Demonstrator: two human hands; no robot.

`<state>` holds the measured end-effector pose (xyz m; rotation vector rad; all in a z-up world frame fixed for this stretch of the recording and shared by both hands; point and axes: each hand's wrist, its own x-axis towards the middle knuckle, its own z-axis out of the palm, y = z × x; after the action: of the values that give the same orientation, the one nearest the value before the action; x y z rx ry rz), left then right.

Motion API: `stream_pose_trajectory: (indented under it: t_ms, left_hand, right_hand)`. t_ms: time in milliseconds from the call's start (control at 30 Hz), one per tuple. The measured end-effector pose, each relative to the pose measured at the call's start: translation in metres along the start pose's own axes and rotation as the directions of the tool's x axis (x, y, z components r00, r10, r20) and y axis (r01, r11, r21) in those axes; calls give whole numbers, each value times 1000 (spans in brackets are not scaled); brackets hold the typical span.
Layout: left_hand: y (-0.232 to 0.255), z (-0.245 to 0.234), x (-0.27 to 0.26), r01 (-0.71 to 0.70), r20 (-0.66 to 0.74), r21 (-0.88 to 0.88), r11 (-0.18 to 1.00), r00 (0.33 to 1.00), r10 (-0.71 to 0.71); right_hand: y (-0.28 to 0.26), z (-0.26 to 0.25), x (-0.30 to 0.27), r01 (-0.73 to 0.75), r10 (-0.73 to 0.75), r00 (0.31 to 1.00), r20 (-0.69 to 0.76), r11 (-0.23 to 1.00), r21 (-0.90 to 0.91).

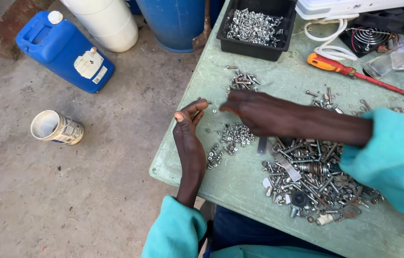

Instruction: Sorting through a large pile of mixed screws, bolts, and other small hardware on a workbench

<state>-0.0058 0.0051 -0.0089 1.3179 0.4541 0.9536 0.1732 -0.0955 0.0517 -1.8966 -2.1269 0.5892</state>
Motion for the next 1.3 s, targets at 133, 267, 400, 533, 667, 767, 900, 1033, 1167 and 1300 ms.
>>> stream_pose_trajectory:
  t_ms: [133,267,400,533,667,767,900,1033,1167,1300]
  left_hand:
    - [6,3,-2,-18,12,40,999,1000,17]
    - [5,1,-1,7,23,33,999,1000,-8]
    - [0,1,-3,40,80,71,997,996,-45]
    - [-1,5,-5,43,119,95,995,991,-54]
    - [2,14,-9,60,163,84,995,984,-73]
    - [-5,18,-16,136,156,-21,990,979,-131]
    - [17,16,-14,239,49,-140,961,971,-235]
    - [-8,8,-26,140,-47,-223,965,987,-154]
    - [-10,22,-28,94,-34,-227,969,994,-105]
    - [-2,18,-24,23,-49,-251,968,998,-36]
  right_hand:
    - [-1,4,21,79,-81,996,-34,995,-65]
    - [-3,10,15,173,-170,985,43,982,-78]
    - [-10,0,-8,183,-193,978,81,976,116]
    - [-17,-19,-23,66,-69,997,23,990,121]
    - [-29,-7,-21,-232,216,956,199,971,62]
    - [-29,7,-16,-171,153,975,160,980,105]
    - [-53,-14,-12,-303,253,945,206,915,266]
    - [-50,-8,-23,-357,302,922,244,907,224]
    - [-61,18,-15,-281,263,955,135,949,141]
    - [-70,45,-11,-157,158,987,-3,979,-133]
